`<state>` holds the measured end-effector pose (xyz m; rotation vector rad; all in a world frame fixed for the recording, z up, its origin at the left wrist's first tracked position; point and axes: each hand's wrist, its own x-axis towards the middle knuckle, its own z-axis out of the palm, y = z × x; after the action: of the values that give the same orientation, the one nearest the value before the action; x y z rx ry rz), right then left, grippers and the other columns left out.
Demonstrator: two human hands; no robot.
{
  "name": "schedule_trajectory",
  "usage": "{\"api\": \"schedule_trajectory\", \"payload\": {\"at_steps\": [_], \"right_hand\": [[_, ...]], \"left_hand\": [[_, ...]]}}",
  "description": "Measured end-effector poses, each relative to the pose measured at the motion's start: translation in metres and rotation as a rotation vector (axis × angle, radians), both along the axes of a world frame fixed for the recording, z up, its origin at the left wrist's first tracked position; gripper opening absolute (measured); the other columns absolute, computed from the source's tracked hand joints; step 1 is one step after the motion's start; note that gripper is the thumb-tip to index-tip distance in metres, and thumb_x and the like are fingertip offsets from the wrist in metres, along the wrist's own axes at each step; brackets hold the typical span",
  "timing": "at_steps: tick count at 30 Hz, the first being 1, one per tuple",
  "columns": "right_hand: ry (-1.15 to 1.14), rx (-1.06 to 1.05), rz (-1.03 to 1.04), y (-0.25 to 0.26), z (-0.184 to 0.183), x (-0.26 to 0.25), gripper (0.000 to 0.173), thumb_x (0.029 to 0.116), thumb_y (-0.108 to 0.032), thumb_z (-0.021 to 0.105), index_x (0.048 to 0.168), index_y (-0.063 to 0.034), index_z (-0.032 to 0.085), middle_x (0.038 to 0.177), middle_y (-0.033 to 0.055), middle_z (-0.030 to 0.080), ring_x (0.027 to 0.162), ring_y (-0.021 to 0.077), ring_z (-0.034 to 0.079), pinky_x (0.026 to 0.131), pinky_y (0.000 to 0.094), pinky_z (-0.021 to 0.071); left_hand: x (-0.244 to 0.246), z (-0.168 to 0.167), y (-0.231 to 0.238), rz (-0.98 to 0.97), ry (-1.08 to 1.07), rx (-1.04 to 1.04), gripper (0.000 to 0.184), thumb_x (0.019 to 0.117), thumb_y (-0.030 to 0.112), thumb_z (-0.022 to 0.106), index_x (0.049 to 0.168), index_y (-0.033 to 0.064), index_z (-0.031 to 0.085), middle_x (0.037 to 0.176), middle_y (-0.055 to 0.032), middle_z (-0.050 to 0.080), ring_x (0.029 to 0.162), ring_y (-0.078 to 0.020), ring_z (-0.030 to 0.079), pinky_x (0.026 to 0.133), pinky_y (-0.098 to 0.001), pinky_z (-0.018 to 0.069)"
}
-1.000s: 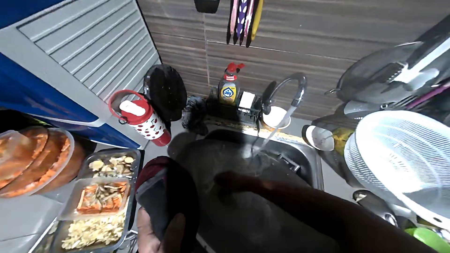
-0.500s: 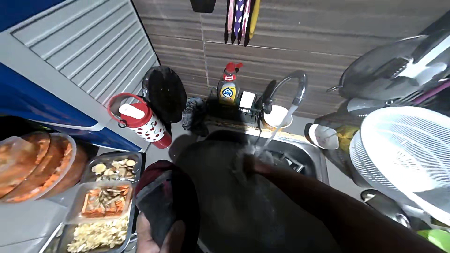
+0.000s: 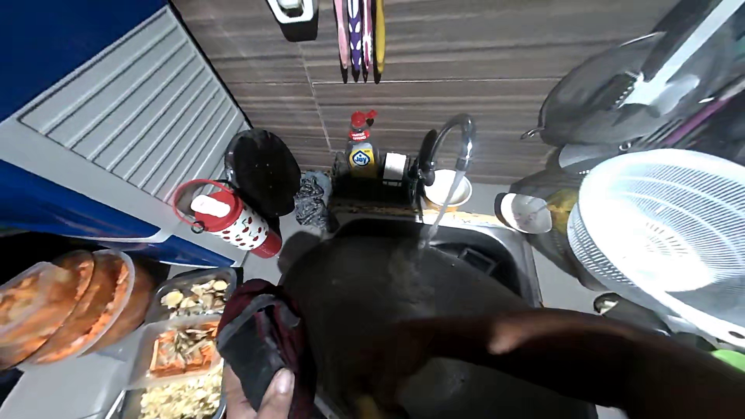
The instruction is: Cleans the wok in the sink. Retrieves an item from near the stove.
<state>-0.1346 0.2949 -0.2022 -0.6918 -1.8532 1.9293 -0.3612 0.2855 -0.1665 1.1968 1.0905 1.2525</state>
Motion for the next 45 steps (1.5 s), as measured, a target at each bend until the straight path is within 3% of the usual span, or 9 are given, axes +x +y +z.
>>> {"api": "schedule_trajectory", "payload": {"at_steps": [4,8,13,18,22,26,33,37,45], "right_hand": [[-0.536,-0.237,0.303,-0.057,-0.035,0.085,0.026,0.0962,-0.015,0.071,0.117,0.0004,0.071,0.1,0.0178,0.071,0.086,0.0279,0.067,0.076,0.0489,0.0554],[-1.132,-0.172,0.106,-0.025,-0.116,0.156,0.035,0.0898,-0.025,0.079,0.112,0.0005,0.071,0.106,0.0233,0.07,0.099,0.0414,0.068,0.086,0.0645,0.0531],[-1.104,0.28,-0.24,0.049,-0.16,0.14,0.046,0.0985,-0.025,0.067,0.14,-0.0057,0.06,0.146,0.0271,0.052,0.137,0.0467,0.048,0.112,0.0643,0.04],[-1.07,0.322,-0.491,0.068,-0.176,0.162,0.039,0.1002,-0.022,0.062,0.137,-0.0082,0.061,0.137,0.0202,0.061,0.128,0.0399,0.057,0.108,0.0627,0.0432],[-1.31,0.129,-0.174,-0.002,-0.136,0.187,0.038,0.1005,-0.023,0.063,0.132,-0.0025,0.064,0.14,0.0241,0.058,0.134,0.045,0.051,0.112,0.0666,0.0364],[-1.332,-0.05,0.085,-0.092,-0.064,0.174,0.03,0.0969,-0.026,0.068,0.118,-0.0045,0.07,0.117,0.0238,0.068,0.111,0.0455,0.064,0.094,0.0686,0.0491],[-0.341,-0.143,-0.264,-0.092,0.066,0.04,0.028,0.1008,-0.009,0.057,0.122,0.0079,0.065,0.107,0.0221,0.069,0.096,0.0278,0.067,0.087,0.0455,0.0549],[-0.072,-0.16,-0.346,-0.064,0.072,0.009,0.022,0.1006,-0.009,0.056,0.114,0.0062,0.062,0.088,0.013,0.065,0.069,0.0155,0.062,0.06,0.0329,0.0553],[-1.268,0.007,-0.135,-0.081,-0.094,0.177,0.042,0.0997,-0.032,0.064,0.131,-0.0032,0.063,0.128,0.0245,0.063,0.12,0.0451,0.06,0.1,0.0671,0.0473]], "left_hand": [[0.002,0.001,-0.001,0.006,0.017,-0.005,0.077,0.091,0.029,0.07,0.147,0.001,0.025,0.122,0.0077,0.064,0.107,-0.0012,0.066,0.092,-0.0245,0.0582],[0.0,-0.002,0.0,0.001,0.002,0.014,0.079,0.0898,0.036,0.075,0.146,0.0047,0.029,0.124,0.0087,0.064,0.11,-0.0021,0.065,0.095,-0.0256,0.057],[0.004,0.002,-0.001,0.002,-0.025,0.027,0.071,0.0916,0.031,0.074,0.145,0.0072,0.032,0.124,0.0099,0.065,0.114,-0.0023,0.063,0.1,-0.0266,0.0545],[0.011,0.009,-0.003,-0.013,-0.039,0.011,0.06,0.092,0.03,0.073,0.138,0.0125,0.038,0.116,0.0166,0.068,0.111,0.002,0.064,0.097,-0.0202,0.0542],[0.006,0.004,0.001,-0.007,-0.029,-0.022,0.05,0.0933,0.022,0.068,0.134,0.0118,0.041,0.104,0.0142,0.069,0.089,0.0015,0.068,0.076,-0.0185,0.0586],[0.002,-0.002,0.006,-0.109,-0.046,0.072,0.06,0.0949,0.009,0.061,0.146,-0.0023,0.031,0.129,0.0015,0.062,0.119,-0.0074,0.061,0.103,-0.0303,0.0529],[0.001,0.004,0.012,-0.143,0.055,0.148,0.059,0.0931,0.009,0.06,0.141,-0.0114,0.033,0.126,-0.0044,0.061,0.115,-0.0074,0.062,0.101,-0.0306,0.0541],[-0.001,0.001,0.013,-0.113,0.032,0.072,0.064,0.094,0.01,0.06,0.145,-0.011,0.027,0.129,-0.0068,0.059,0.117,-0.0102,0.061,0.1,-0.0338,0.054],[-0.004,-0.009,0.017,-0.158,0.014,0.149,0.06,0.0969,0.016,0.062,0.144,-0.0085,0.033,0.131,-0.0103,0.059,0.122,-0.0168,0.059,0.105,-0.0397,0.0498]]}}
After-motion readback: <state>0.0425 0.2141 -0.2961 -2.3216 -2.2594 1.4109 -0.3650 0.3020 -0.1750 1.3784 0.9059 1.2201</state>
